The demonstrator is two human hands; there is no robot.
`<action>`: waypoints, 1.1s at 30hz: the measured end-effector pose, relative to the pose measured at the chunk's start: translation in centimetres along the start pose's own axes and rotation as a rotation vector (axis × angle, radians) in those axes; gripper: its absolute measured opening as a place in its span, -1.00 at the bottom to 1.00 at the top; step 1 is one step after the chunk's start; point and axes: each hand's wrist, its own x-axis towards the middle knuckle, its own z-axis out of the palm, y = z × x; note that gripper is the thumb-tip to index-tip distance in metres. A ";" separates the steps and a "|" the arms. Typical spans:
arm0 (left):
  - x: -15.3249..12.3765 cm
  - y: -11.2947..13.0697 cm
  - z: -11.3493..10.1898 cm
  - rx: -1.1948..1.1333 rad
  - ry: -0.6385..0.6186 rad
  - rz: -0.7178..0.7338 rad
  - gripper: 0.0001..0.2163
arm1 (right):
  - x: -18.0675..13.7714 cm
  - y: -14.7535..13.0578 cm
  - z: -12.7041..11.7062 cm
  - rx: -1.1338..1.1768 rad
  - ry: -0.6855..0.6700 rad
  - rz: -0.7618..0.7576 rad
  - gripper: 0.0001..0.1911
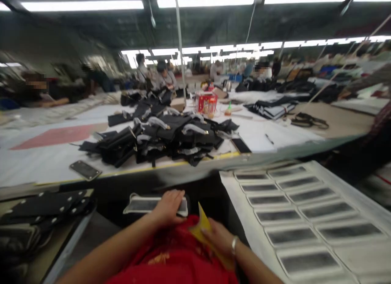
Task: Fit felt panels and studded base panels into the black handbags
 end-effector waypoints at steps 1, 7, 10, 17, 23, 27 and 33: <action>0.2 -0.1 -0.1 -0.003 -0.004 0.012 -0.20 | -0.4 1.3 0.4 0.030 0.029 0.063 -0.72; 0.6 -0.5 0.7 0.007 -0.001 0.040 -0.25 | -0.4 1.2 -0.5 0.125 -0.091 0.138 -0.54; 0.6 -0.4 0.5 0.026 -0.012 0.040 -0.25 | 0.6 -0.3 -0.8 0.105 -0.187 0.117 -0.47; 0.8 -1.1 0.2 0.002 -0.042 0.070 -0.27 | 3.7 -1.0 -1.0 0.169 -0.337 0.113 -0.48; 1.1 -1.8 0.0 -0.055 -0.050 0.090 -0.21 | 4.6 -1.3 -0.5 0.268 -0.336 0.168 -0.47; 1.2 -2.4 -0.2 -0.080 -0.079 0.116 -0.20 | 4.6 -1.2 0.2 0.333 -0.283 0.187 -0.44; 1.1 -3.4 -0.1 -0.116 -0.101 0.260 -0.16 | 4.4 -0.5 1.7 0.420 -0.168 0.218 -0.47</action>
